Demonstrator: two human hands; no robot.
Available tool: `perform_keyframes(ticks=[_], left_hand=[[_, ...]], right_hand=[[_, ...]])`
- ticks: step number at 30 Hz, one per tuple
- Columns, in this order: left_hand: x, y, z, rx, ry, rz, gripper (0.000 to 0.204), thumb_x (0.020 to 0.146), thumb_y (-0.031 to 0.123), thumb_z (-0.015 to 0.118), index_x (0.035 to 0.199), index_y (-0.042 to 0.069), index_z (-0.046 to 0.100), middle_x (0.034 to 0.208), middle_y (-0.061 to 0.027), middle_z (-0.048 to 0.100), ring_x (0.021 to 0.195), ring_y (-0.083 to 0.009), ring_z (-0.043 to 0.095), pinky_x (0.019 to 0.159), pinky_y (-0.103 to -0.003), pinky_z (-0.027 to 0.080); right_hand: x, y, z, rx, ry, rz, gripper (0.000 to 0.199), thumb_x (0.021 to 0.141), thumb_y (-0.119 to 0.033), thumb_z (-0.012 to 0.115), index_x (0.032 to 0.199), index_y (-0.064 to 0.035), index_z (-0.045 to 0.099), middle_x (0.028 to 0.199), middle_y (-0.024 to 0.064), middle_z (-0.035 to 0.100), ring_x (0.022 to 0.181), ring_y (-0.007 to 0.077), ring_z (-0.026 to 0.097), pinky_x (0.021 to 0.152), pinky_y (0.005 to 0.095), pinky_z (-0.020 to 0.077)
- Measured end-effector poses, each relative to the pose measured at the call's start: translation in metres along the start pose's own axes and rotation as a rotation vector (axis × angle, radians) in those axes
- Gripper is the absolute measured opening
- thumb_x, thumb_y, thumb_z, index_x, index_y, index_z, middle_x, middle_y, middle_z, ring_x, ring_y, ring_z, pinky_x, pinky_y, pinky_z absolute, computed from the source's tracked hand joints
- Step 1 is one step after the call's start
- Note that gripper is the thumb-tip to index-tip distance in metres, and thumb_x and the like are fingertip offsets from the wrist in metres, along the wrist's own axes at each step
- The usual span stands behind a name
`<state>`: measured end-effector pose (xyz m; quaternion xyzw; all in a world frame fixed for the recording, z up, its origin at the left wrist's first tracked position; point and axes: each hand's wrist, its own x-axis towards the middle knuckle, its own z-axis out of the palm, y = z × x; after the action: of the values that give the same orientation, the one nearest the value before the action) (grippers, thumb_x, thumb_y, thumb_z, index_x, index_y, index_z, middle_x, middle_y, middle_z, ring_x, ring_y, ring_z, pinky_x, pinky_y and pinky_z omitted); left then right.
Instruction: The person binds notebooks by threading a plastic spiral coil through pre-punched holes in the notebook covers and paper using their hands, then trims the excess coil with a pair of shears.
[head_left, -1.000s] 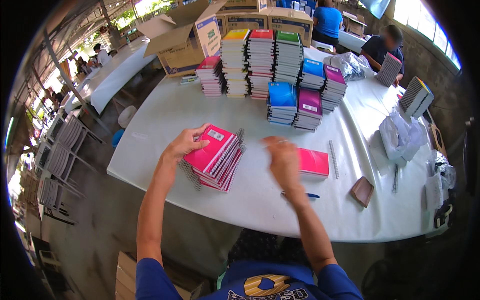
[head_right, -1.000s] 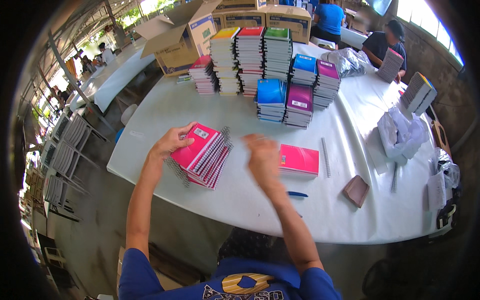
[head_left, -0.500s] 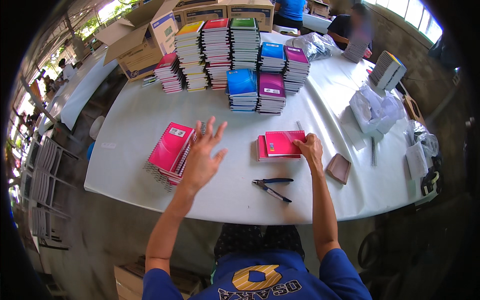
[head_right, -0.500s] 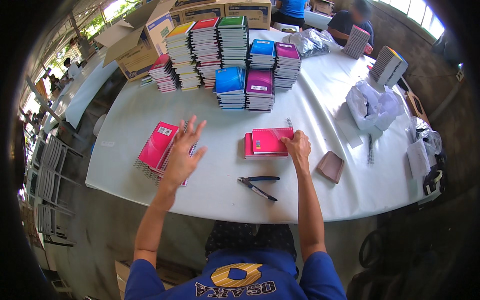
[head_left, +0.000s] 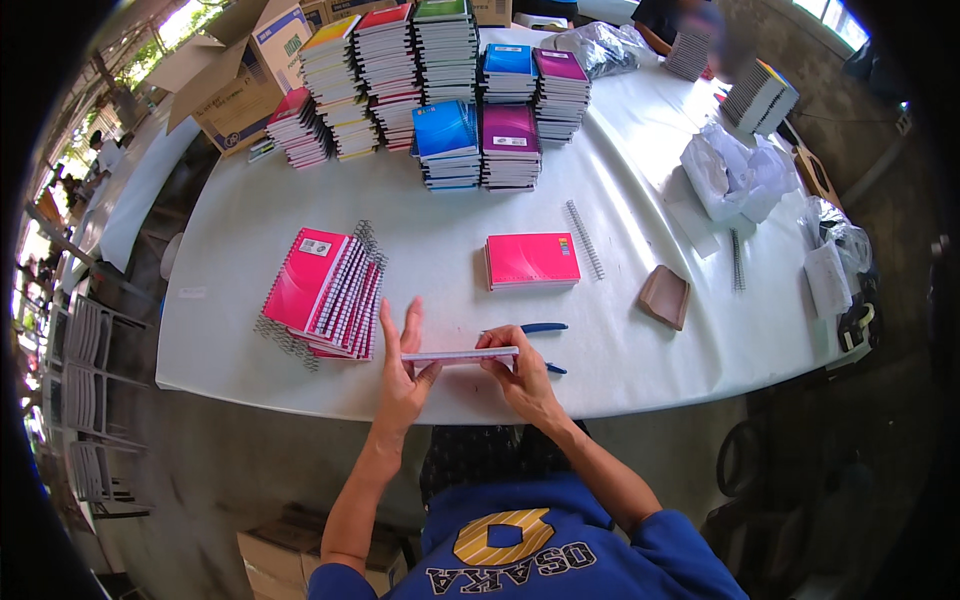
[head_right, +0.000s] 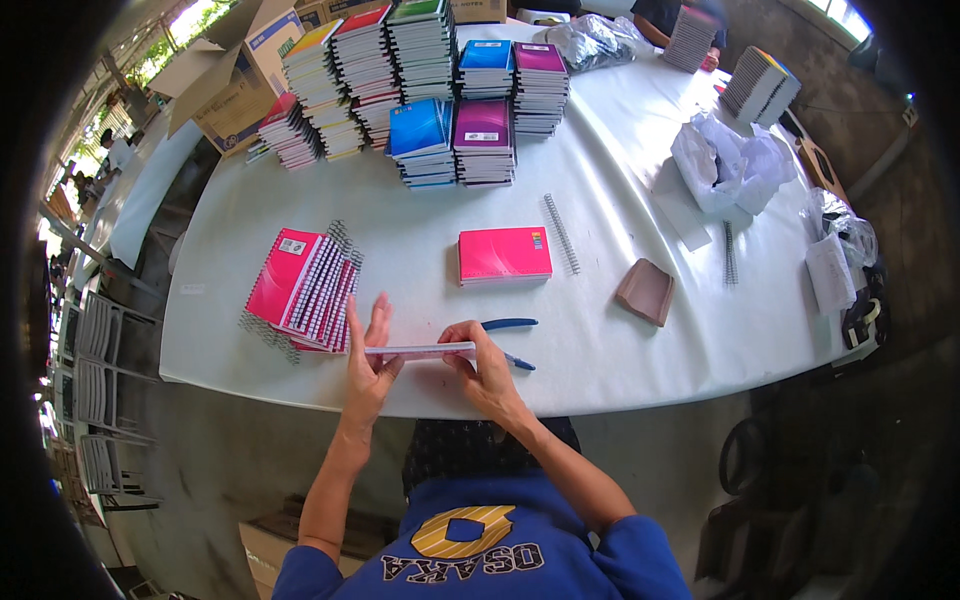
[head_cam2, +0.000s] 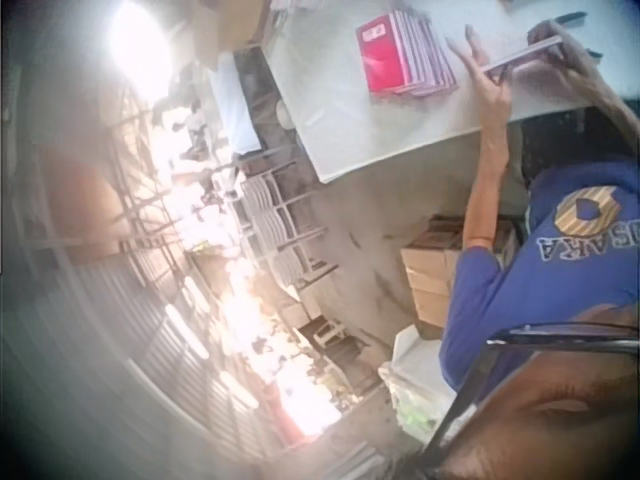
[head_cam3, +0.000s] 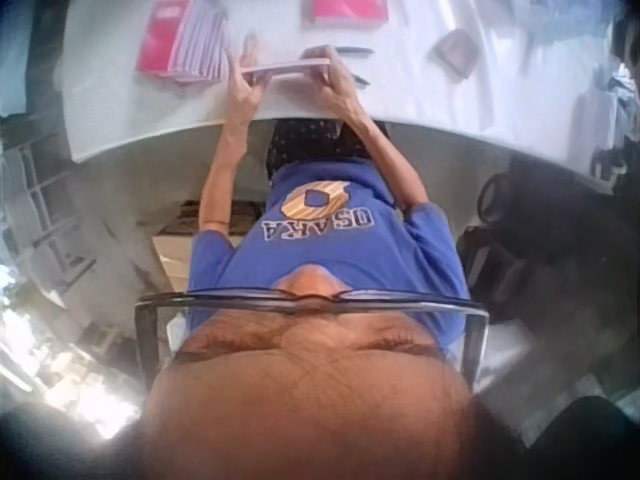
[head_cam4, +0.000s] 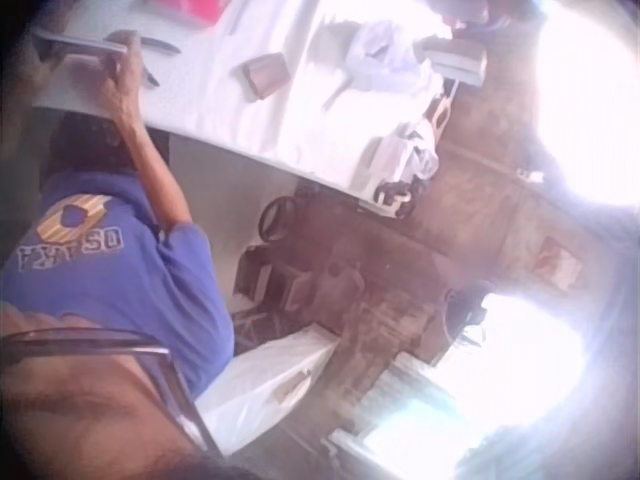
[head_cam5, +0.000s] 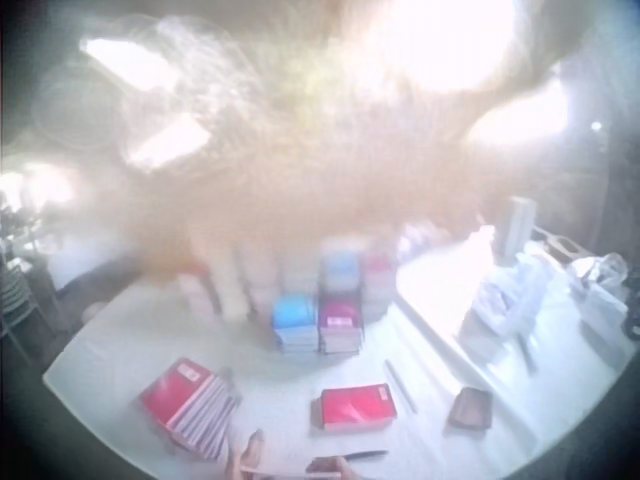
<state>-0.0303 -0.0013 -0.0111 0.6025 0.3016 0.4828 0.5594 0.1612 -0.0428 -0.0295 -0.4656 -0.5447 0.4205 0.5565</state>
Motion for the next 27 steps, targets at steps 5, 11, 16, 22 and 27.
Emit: perform_keyframes(ticks=[5, 11, 16, 22, 27], left_hand=[[0.021, 0.048, 0.031, 1.221, -0.018, 0.417, 0.085, 0.091, 0.038, 0.064, 0.157, 0.008, 0.019, 0.159, -0.0214, 0.024, 0.147, -0.0377, 0.025, 0.115, -0.057, 0.023], [0.029, 0.021, 0.054, 1.455, -0.155, 0.413, 0.053, 0.093, 0.027, 0.059, 0.143, 0.01, 0.051, 0.141, -0.0102, 0.054, 0.128, -0.0376, 0.051, 0.109, -0.059, 0.032], [0.028, 0.022, 0.062, 1.415, -0.19, 0.4, 0.057, 0.09, 0.028, 0.065, 0.143, 0.013, 0.05, 0.142, -0.0074, 0.054, 0.13, -0.0351, 0.051, 0.107, -0.056, 0.034], [0.028, 0.021, 0.068, 1.386, -0.132, 0.342, 0.057, 0.083, 0.039, 0.072, 0.133, 0.014, 0.06, 0.131, -0.0049, 0.063, 0.126, -0.0351, 0.054, 0.109, -0.054, 0.032], [0.029, 0.013, 0.064, 1.364, -0.023, 0.391, 0.049, 0.083, 0.036, 0.073, 0.127, 0.016, 0.066, 0.126, -0.0032, 0.066, 0.125, -0.0345, 0.055, 0.11, -0.053, 0.03]], right_hand=[[0.005, 0.004, -0.002, -0.08, -0.054, 0.01, 0.021, 0.09, 0.006, 0.057, 0.109, -0.001, 0.05, 0.095, 0.0108, 0.06, 0.086, 0.0202, 0.058, 0.078, 0.0307, 0.0477], [0.05, -0.015, -0.064, -0.353, -0.185, -0.271, 0.024, 0.083, 0.013, 0.056, 0.102, 0.0003, 0.061, 0.094, 0.0142, 0.063, 0.081, 0.0187, 0.06, 0.072, 0.0295, 0.0484], [0.164, 0.025, -0.158, -0.779, 0.441, -0.262, 0.011, 0.083, 0.005, 0.061, 0.092, 0.0003, 0.065, 0.088, 0.0157, 0.063, 0.081, 0.0295, 0.062, 0.07, 0.0375, 0.0488], [0.175, 0.04, -0.169, -1.032, 0.315, -0.053, 0.015, 0.085, -0.003, 0.064, 0.099, 0.0015, 0.065, 0.092, 0.0196, 0.064, 0.084, 0.0378, 0.063, 0.077, 0.0435, 0.0506], [0.091, -0.048, -0.11, -0.519, 0.003, -0.174, 0.023, 0.082, 0.007, 0.067, 0.103, 0.0002, 0.07, 0.093, 0.0114, 0.068, 0.08, 0.0183, 0.067, 0.069, 0.029, 0.0535]])
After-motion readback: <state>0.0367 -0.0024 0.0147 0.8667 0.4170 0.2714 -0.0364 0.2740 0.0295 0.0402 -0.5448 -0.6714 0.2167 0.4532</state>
